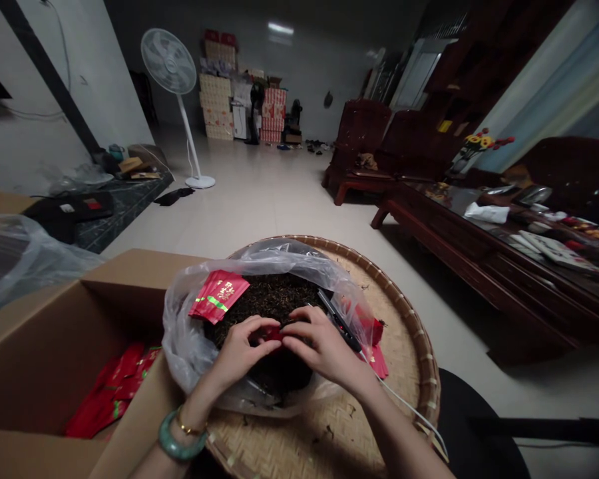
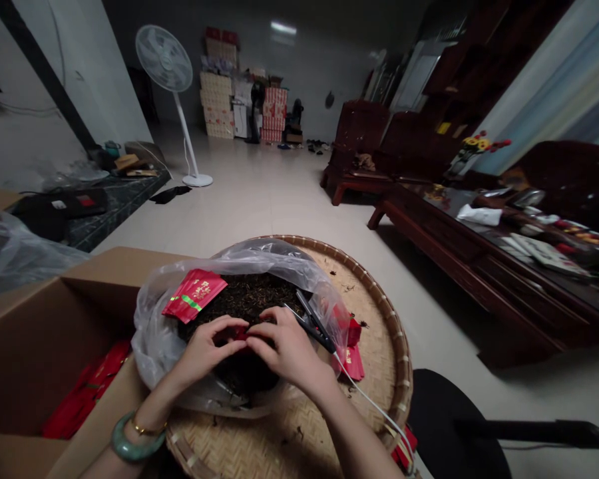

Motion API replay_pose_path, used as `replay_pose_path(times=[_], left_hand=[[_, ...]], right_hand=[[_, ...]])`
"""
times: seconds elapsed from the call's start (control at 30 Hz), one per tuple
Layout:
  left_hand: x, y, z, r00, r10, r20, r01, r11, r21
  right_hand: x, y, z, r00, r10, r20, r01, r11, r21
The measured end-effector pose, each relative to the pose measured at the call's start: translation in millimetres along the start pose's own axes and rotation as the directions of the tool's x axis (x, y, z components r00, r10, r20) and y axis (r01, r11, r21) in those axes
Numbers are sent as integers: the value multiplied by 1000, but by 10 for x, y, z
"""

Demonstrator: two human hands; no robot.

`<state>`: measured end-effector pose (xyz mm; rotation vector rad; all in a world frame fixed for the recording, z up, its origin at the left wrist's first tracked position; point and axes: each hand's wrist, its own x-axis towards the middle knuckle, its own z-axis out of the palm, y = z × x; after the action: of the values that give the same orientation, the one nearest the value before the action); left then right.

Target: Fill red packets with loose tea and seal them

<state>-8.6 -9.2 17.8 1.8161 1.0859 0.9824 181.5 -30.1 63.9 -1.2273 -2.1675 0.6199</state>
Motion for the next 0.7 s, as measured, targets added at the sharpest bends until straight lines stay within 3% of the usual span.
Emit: replay_pose_path(times=[0.13, 0.27, 0.37, 0.53, 0.7], left_hand=[[-16, -15, -1, 1000, 16, 4, -16, 1000, -20], [-24, -59, -11, 998, 27, -60, -28, 999, -27], [-18, -61, -4, 998, 43, -55, -43, 999, -12], [-7, -20, 59, 991, 113, -66, -107, 991, 80], [-12, -32, 92, 984, 157, -80, -147, 981, 126]], right_hand=[[-32, -6, 34, 993, -10, 114, 18, 997, -69], [-71, 24, -95, 1000, 2, 22, 0, 996, -85], [-73, 16, -185, 999, -28, -18, 23, 971, -239], [41, 4, -86, 993, -28, 112, 74, 898, -433], [98, 67, 3, 977, 31, 210, 58, 914, -402]])
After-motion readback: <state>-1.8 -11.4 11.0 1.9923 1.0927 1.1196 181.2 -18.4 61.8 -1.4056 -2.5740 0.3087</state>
